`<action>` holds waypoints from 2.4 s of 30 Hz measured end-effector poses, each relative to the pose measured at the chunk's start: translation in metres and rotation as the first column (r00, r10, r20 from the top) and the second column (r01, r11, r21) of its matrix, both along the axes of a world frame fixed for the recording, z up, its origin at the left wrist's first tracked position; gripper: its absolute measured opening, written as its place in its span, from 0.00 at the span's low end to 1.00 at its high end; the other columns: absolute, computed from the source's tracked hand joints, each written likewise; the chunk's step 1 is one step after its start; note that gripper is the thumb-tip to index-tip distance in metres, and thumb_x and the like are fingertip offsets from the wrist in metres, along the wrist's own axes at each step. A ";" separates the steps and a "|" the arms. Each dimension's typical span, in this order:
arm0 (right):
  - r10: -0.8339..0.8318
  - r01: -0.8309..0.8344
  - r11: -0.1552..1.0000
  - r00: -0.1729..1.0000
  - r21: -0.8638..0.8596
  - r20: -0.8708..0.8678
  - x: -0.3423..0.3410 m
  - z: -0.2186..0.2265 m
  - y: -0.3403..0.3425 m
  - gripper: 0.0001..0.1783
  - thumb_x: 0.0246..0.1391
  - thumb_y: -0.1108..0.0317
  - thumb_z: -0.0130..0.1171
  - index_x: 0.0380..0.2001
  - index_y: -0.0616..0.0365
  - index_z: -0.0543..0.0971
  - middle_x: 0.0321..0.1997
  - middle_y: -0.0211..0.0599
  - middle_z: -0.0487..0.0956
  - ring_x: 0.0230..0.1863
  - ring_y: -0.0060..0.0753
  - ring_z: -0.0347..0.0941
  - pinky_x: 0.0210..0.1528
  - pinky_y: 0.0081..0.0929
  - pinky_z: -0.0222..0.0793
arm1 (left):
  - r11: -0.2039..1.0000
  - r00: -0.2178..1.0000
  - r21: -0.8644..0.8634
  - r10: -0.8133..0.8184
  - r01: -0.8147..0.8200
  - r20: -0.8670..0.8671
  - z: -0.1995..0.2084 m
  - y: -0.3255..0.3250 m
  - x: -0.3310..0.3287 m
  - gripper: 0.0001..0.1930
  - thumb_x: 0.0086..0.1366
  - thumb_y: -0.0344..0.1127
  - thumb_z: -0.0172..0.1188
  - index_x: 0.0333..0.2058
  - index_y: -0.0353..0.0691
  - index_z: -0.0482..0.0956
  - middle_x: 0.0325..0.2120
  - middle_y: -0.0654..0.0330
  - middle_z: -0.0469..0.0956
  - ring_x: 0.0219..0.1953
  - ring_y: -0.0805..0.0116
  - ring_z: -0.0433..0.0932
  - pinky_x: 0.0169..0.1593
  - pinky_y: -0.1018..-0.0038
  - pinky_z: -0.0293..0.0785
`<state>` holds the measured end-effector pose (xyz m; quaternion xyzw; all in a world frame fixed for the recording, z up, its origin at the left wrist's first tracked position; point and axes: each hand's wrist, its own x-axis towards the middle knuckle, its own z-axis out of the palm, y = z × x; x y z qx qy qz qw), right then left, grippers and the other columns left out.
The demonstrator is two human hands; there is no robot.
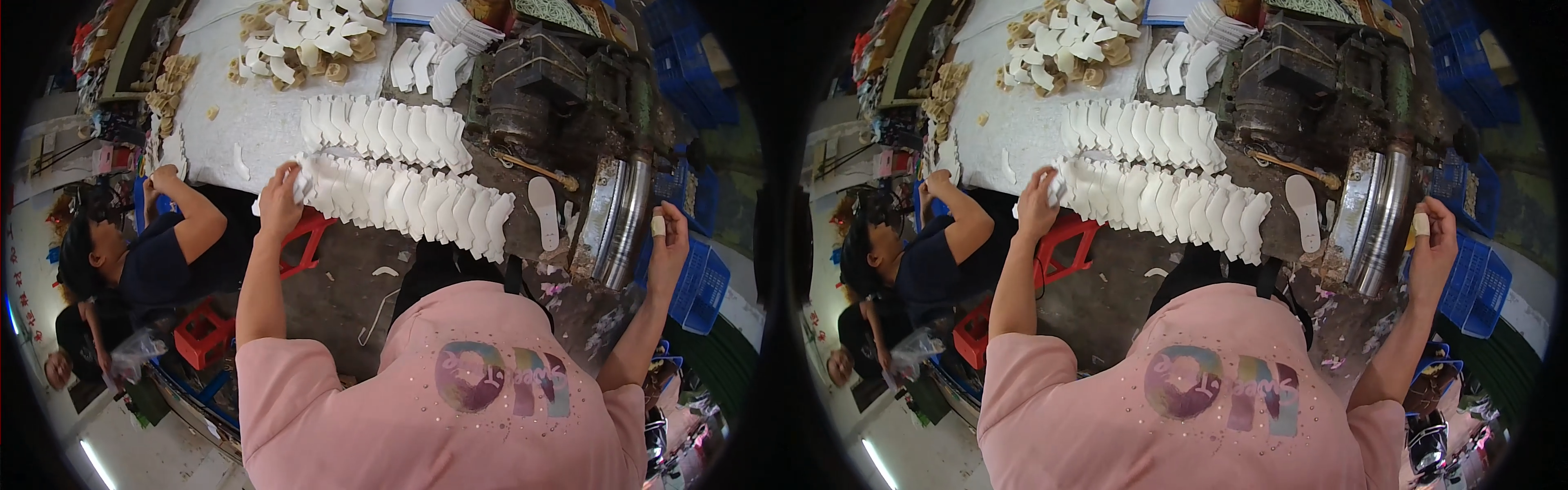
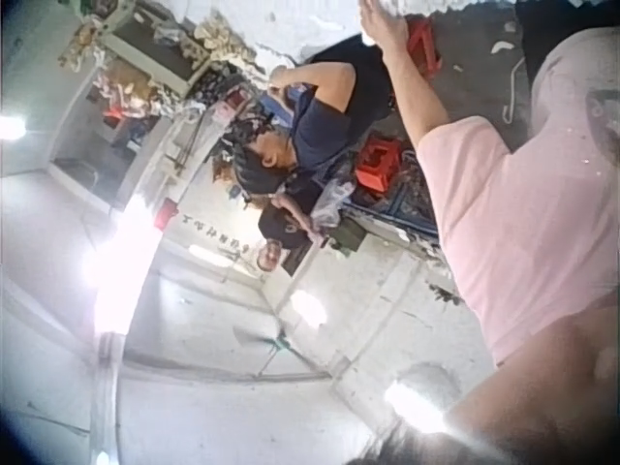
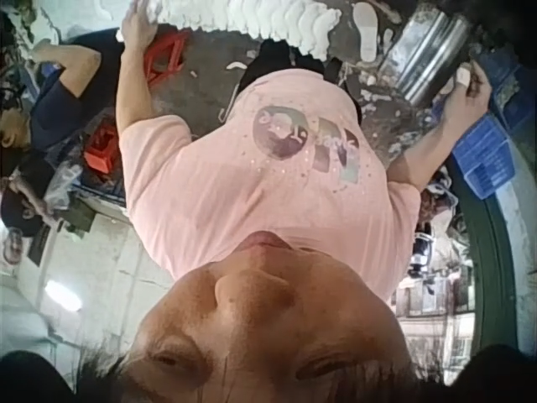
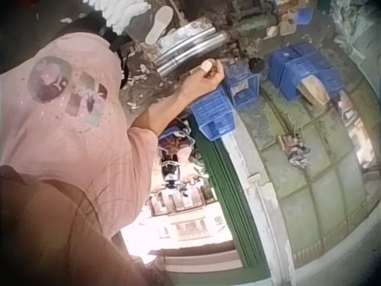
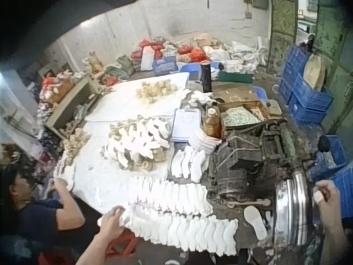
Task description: Applying adhesive and preparing shoe components for manufacturing.
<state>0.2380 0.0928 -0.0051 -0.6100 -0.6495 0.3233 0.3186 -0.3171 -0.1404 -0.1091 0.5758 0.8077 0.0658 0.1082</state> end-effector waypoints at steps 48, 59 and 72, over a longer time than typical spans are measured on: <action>0.235 -0.155 0.961 0.897 0.230 -0.375 -0.034 0.029 -0.037 0.06 0.49 0.78 0.47 0.31 0.57 0.69 0.31 0.36 0.73 0.33 0.32 0.71 0.38 0.28 0.65 | 0.881 0.018 0.046 -0.042 -0.472 0.999 0.110 0.148 0.314 0.27 0.51 0.26 0.62 0.50 0.39 0.65 0.34 0.62 0.72 0.36 0.74 0.74 0.41 0.75 0.72; 0.475 -0.461 0.879 0.826 -0.121 0.304 0.003 0.013 0.000 0.07 0.45 0.76 0.54 0.30 0.54 0.73 0.29 0.39 0.75 0.38 0.42 0.70 0.45 0.33 0.51 | 0.873 0.526 0.203 -0.437 0.444 0.729 0.103 0.159 0.344 0.33 0.44 0.22 0.63 0.53 0.40 0.65 0.53 0.49 0.59 0.51 0.47 0.68 0.50 0.62 0.71; 0.038 -0.040 0.995 0.999 -0.096 -0.021 0.028 -0.010 0.001 0.10 0.55 0.76 0.49 0.41 0.60 0.73 0.36 0.29 0.74 0.38 0.19 0.69 0.41 0.18 0.64 | 0.981 0.784 0.194 -0.122 0.003 0.608 0.048 0.091 0.144 0.27 0.43 0.19 0.59 0.46 0.37 0.69 0.47 0.52 0.68 0.49 0.52 0.70 0.52 0.67 0.66</action>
